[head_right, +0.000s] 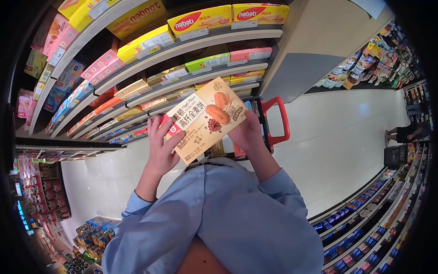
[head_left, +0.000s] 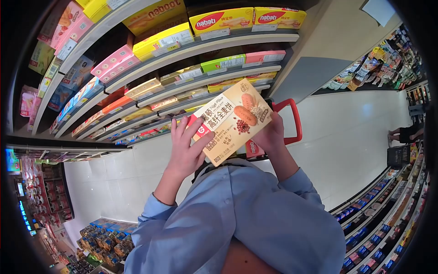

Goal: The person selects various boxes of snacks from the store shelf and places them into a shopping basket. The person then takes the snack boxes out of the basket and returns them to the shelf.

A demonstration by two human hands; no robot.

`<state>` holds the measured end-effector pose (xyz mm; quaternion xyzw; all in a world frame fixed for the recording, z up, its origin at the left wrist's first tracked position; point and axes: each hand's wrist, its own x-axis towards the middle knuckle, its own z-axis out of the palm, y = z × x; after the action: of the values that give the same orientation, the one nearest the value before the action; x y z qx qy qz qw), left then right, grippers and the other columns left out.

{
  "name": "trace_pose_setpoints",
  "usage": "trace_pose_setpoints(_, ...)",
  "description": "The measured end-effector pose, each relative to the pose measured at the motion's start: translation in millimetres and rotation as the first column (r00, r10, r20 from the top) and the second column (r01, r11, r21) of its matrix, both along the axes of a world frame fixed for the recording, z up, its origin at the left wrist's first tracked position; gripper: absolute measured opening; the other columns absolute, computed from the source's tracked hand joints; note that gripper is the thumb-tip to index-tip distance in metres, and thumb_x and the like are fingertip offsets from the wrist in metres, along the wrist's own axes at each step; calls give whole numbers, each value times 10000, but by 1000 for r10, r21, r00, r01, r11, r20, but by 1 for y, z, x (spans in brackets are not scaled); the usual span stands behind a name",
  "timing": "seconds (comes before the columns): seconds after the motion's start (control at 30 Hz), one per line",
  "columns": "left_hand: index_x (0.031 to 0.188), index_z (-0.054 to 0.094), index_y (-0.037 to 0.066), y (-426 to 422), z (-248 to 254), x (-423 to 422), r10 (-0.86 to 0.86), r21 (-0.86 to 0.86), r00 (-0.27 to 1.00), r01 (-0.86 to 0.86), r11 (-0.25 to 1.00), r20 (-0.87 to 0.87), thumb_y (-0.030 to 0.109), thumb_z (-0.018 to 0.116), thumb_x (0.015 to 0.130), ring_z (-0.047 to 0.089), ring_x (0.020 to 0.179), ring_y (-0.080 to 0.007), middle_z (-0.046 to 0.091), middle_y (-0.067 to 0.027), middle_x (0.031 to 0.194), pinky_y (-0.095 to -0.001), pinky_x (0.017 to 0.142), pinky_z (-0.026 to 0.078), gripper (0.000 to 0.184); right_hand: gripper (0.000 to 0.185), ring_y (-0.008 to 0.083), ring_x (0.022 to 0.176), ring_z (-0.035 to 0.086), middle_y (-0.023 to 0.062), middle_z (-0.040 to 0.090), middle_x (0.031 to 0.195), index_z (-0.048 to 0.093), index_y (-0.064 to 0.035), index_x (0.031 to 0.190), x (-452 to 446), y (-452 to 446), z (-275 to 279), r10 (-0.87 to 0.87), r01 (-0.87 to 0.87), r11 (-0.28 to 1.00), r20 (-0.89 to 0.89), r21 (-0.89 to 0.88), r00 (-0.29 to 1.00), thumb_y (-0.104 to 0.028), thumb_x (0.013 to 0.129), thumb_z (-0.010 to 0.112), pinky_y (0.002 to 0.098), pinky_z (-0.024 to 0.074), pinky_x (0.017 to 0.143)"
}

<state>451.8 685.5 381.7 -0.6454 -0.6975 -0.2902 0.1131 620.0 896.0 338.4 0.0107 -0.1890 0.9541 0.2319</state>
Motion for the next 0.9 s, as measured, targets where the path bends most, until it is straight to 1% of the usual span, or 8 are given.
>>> trace_pose_setpoints(0.23,1216,615,130,23,-8,5,98,-298,973,-31,954,211,134,774,697,507,1272,-327,584,-96,1289,-618,1139,239,542,717,290,1344,471,139,475,1454,345,-54,1476,-20,10,-67,120,-43,979,393,-200,912,-582,996,422,456,398,1103)
trace_pose_setpoints(0.27,1191,613,100,31,-15,4,108,-292,981,-57,955,164,166,783,706,613,1131,-310,657,-99,1162,-517,1057,410,518,661,268,1282,528,107,541,1374,417,-63,1407,-23,4,-89,173,-52,961,443,-273,880,-570,987,475,439,432,1079)
trace_pose_setpoints(0.4,1142,616,73,45,-79,1,342,-489,892,-166,856,294,225,758,770,689,903,-323,707,-116,1004,-408,739,563,426,591,286,1256,517,102,546,1341,430,-137,1396,-33,-32,-146,397,-196,887,474,-417,786,-553,983,505,472,426,1067)
trace_pose_setpoints(0.43,1147,620,71,50,-94,-2,456,-611,843,-206,765,287,318,776,770,689,912,-348,711,-148,983,-414,762,557,477,591,264,1280,487,71,508,1391,406,-159,1419,-36,-37,-158,461,-287,861,405,-420,790,-556,989,489,473,395,1080)
trace_pose_setpoints(0.63,1018,536,-1,90,-188,-23,635,-797,722,-200,570,274,438,726,790,690,858,-417,691,-261,861,-479,725,552,530,549,145,1222,479,-28,508,1355,426,-231,1404,-55,-38,-196,403,-294,915,656,-277,638,-592,991,453,381,432,959)
trace_pose_setpoints(0.77,1068,443,-26,136,-223,-10,672,-783,658,-199,590,339,468,700,821,681,880,-443,680,-287,929,-492,759,539,609,503,131,1176,462,-46,519,1250,444,-233,1360,-65,-10,-225,262,-232,962,721,-144,641,-541,968,516,467,353,976)
trace_pose_setpoints(0.8,1105,418,-14,146,-229,-10,671,-789,638,-157,594,378,452,692,830,677,902,-450,678,-280,971,-490,776,537,606,480,117,1094,487,-42,531,1206,444,-229,1362,-67,-1,-227,193,-196,977,741,-84,643,-474,961,542,442,412,901)
trace_pose_setpoints(0.9,1114,414,1,175,-259,-8,677,-786,571,-88,612,464,421,692,837,673,909,-453,680,-270,969,-490,776,538,575,579,172,1104,563,36,548,1253,388,-187,1464,-61,28,-217,91,-193,980,781,38,618,-448,973,553,397,463,960)
